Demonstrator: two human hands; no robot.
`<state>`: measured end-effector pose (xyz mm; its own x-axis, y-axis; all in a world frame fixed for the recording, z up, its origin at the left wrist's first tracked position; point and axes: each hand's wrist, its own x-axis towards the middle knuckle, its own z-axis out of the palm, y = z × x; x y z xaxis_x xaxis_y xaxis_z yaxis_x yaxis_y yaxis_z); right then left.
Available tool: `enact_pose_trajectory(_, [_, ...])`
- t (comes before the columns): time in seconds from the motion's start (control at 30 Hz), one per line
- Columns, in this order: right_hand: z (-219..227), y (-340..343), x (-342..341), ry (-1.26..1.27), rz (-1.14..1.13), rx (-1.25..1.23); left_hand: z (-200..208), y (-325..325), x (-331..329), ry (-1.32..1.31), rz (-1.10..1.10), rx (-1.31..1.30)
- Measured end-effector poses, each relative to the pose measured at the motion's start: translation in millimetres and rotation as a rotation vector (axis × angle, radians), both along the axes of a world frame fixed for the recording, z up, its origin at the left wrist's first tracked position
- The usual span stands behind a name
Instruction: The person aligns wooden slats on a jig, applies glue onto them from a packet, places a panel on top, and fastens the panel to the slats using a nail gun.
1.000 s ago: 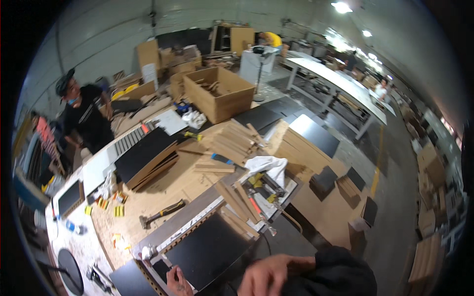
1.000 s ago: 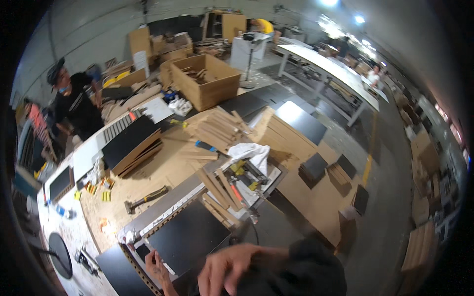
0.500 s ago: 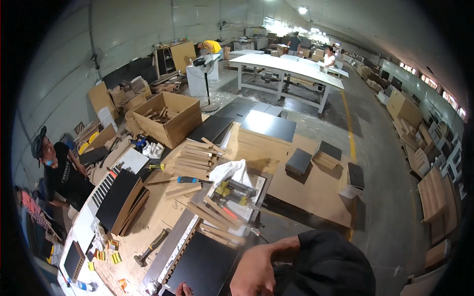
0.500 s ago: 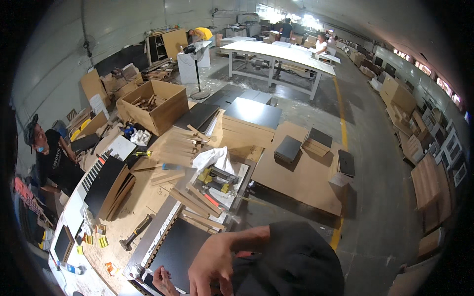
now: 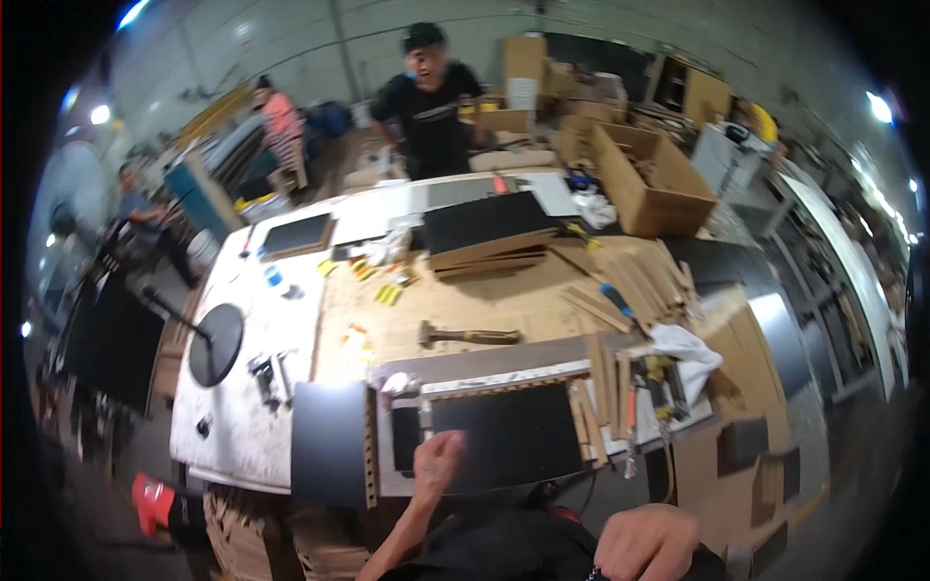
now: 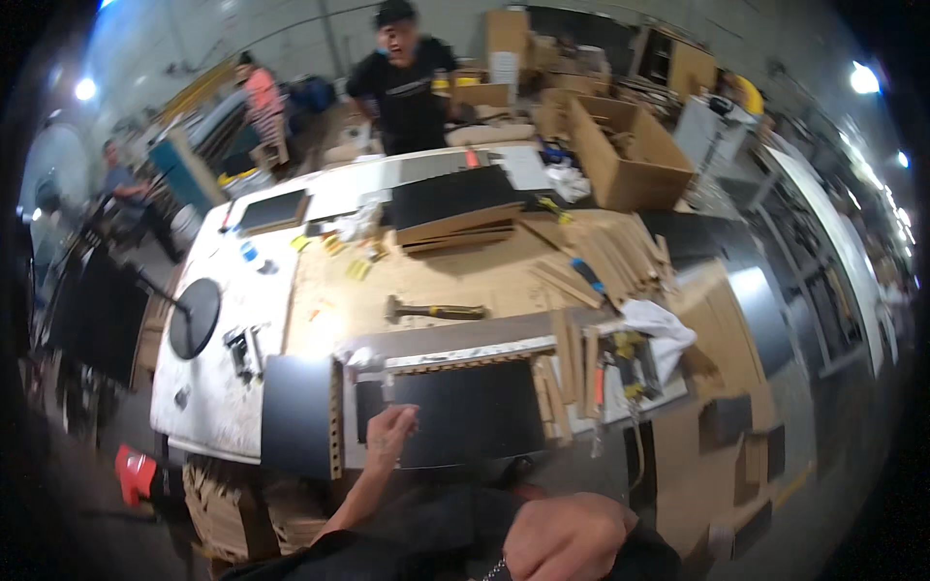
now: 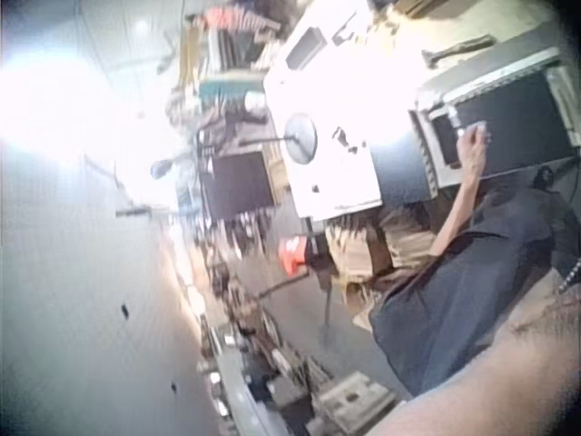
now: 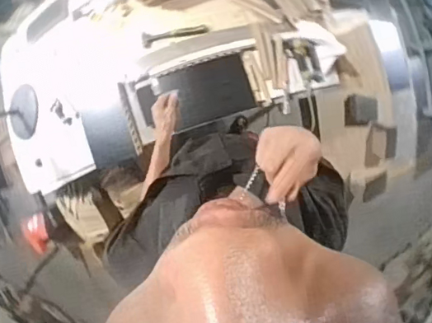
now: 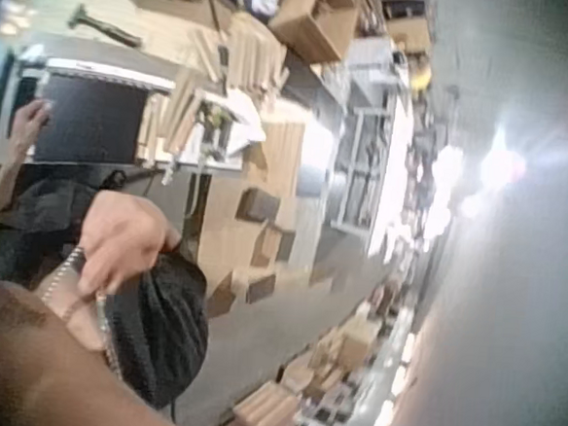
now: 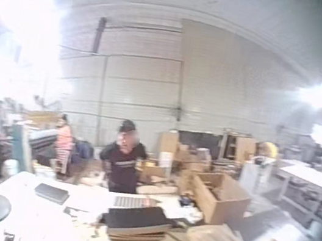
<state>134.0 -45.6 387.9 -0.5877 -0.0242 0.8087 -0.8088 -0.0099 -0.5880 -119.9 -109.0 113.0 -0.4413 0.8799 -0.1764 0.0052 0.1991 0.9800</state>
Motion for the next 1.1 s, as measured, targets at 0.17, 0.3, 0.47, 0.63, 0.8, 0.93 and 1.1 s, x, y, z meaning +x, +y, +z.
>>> enact_pose_trajectory(0.17, [39,2,8,-0.377,-0.172,0.548,-13,-31,-10,-0.016,0.137,-0.042])
enact_pose_trajectory(0.3, [56,8,-1,-0.439,-0.168,0.742,0,-39,-14,0.011,0.149,-0.080])
enact_pose_trajectory(0.47, [59,14,-14,-0.294,-0.158,0.886,25,-34,-18,-0.040,0.152,-0.038])
enact_pose_trajectory(0.63, [44,19,-39,-0.208,0.054,0.768,7,-60,-25,-0.089,0.243,0.006])
enact_pose_trajectory(0.8, [41,20,-41,-0.242,0.216,0.651,4,-50,-24,-0.114,0.170,0.023])
enact_pose_trajectory(0.93, [26,29,-51,-0.325,0.600,0.647,7,-55,-28,-0.112,0.213,0.001])
enact_pose_trajectory(1.1, [-5,31,-47,-0.327,0.876,0.536,4,-52,-27,-0.173,0.222,0.046])
